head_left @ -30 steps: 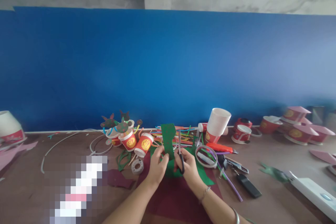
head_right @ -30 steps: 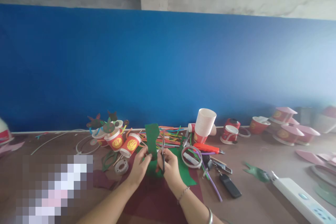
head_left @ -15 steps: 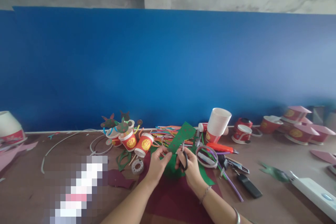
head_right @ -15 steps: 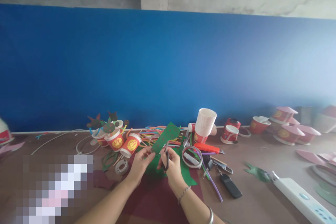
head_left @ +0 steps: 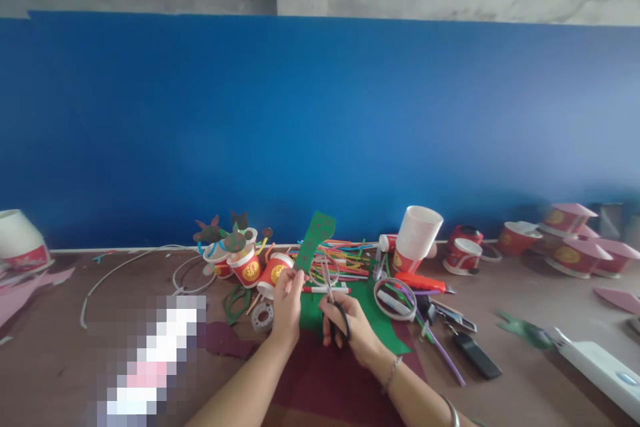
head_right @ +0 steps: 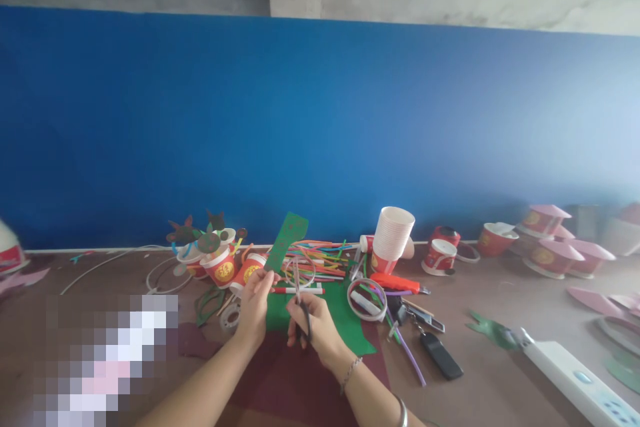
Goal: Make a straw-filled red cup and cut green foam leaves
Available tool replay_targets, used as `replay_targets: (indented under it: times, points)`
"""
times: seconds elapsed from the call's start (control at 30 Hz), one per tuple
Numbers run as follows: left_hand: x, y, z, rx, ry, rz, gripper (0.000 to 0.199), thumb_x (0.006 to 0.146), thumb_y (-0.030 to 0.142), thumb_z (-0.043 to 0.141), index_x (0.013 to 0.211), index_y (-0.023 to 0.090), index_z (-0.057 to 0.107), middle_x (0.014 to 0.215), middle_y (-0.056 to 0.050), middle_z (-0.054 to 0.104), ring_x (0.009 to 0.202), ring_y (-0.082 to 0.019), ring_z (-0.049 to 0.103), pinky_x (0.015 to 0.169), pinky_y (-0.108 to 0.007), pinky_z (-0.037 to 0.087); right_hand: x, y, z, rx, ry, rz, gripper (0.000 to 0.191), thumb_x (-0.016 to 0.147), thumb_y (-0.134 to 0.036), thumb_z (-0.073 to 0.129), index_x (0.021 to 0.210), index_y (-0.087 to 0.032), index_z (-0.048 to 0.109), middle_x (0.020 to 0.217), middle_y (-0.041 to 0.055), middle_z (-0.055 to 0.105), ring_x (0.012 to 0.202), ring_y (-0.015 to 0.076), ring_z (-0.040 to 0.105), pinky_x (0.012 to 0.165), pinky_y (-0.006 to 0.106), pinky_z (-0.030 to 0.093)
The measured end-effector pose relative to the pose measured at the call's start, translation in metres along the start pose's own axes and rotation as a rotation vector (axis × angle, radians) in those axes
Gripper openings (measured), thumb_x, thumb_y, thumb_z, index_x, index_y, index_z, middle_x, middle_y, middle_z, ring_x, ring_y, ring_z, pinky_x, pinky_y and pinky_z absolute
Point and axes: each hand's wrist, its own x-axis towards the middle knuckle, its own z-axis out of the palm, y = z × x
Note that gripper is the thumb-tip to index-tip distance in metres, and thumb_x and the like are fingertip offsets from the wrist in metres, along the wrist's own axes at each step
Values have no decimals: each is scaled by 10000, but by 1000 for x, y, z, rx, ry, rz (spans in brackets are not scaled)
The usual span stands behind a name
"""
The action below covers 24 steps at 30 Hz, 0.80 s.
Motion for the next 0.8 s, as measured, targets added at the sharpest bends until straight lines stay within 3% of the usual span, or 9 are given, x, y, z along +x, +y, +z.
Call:
replay_targets:
  times: [0.2, 0.4, 0.8]
  points:
    - [-2, 0, 1, 37, -56, 32, 225, 762, 399, 560, 700, 190, 503, 704, 3, 574, 733, -158, 537, 696, -259, 392, -1, 1, 3, -121, -93, 48, 316, 727, -449, 582, 782, -142, 528, 473, -35, 576, 388, 105, 567, 313, 133, 323]
    - [-5, 3, 3, 86, -145, 11, 225, 742, 371, 563, 630, 185, 504, 638, 13, 541, 667, -143, 507, 651, -236, 378, 0, 0, 1, -160, -77, 39, 304, 730, -442, 577, 780, -146, 531, 456, -46, 556, 373, 98, 547, 314, 139, 316]
    - [-7, 5, 3, 42, -202, -6, 235, 726, 341, 564, 584, 181, 467, 621, 8, 542, 673, -148, 515, 637, -242, 365, 0, -3, 1, -150, -69, 19, 317, 723, -454, 586, 781, -147, 533, 441, -57, 536, 351, 86, 515, 323, 146, 309]
